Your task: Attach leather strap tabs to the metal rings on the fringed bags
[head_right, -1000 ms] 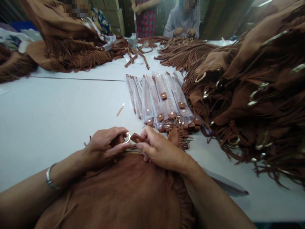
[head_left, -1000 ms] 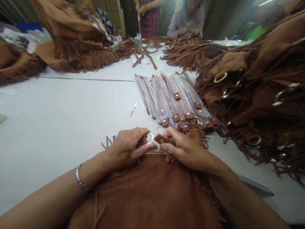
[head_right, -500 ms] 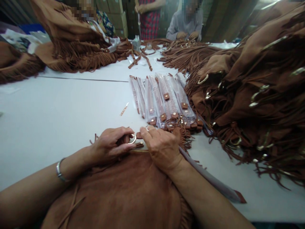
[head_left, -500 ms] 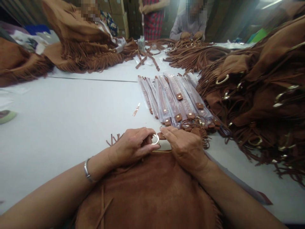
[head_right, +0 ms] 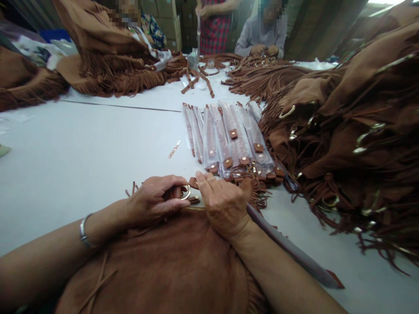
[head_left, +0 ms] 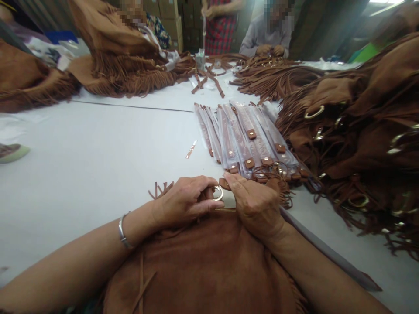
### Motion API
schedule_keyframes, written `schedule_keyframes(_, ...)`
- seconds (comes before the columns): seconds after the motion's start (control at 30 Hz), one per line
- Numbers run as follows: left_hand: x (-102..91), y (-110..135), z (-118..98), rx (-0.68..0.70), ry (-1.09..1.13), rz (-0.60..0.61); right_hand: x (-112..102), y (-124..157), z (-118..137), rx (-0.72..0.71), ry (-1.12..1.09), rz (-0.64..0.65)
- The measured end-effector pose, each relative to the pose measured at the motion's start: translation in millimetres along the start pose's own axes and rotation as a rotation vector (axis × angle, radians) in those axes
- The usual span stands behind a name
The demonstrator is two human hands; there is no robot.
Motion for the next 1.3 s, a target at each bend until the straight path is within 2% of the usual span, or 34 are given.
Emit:
schedule_keyframes(0.13,0.4,-1.5,1.1,-0.068,0.037,0.042,2.5,1.4,-1.1,-0.004,-0.073,-0.074)
schedule_keyframes(0.27,-1.3,-1.0,-1.4,-0.071,0.074,0.058,3.9,2.7,-1.9,-0.038,-0.16,-0.168)
schedule_keyframes(0.4,-0.9,0.0,-4.4,-0.105,0.063,0.166,5.1,5.1,-3.5,-0.04,-0.21,-0.246)
schedule_keyframes(0.57,-3.2,-0.5,-6.9,-0.071,0.087,0.125,7.0,6.1,-4.5,-0.02,-0.282,-0.25)
schedule_keyframes(0.7,-1.2,-0.9,-6.1,-0.126,0.094,0.217,5.8,5.8,-5.5,-0.014,-0.374,-0.287)
schedule_keyframes(1.03,-3.0,-1.6,-5.0,-0.144,0.108,0.225,3.1,8.5,-2.7,-0.032,-0.485,-0.378)
schedule_keyframes(1.1,-3.8,-3.1,-4.4,-0.139,0.082,0.198,0.4,5.7,-3.4,0.028,-0.549,-0.372)
schedule_keyframes(1.17,-4.3,-3.8,-5.2,-0.14,0.031,0.173,-2.7,0.7,-7.1,0.198,-0.728,-0.294)
schedule_keyframes(1.3,-2.3,-1.3,-10.7,-0.164,-0.038,0.189,-2.0,-0.5,-5.6,0.6,-1.432,0.046)
Point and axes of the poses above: each hand's wrist, its own y-axis away from the middle knuckle, its own x-axis out of the palm, z = x × y, the point moved 3 cm from there along -y, towards the middle knuckle, and after that the axes turned 15 degrees about -x, right-handed, at the moved point
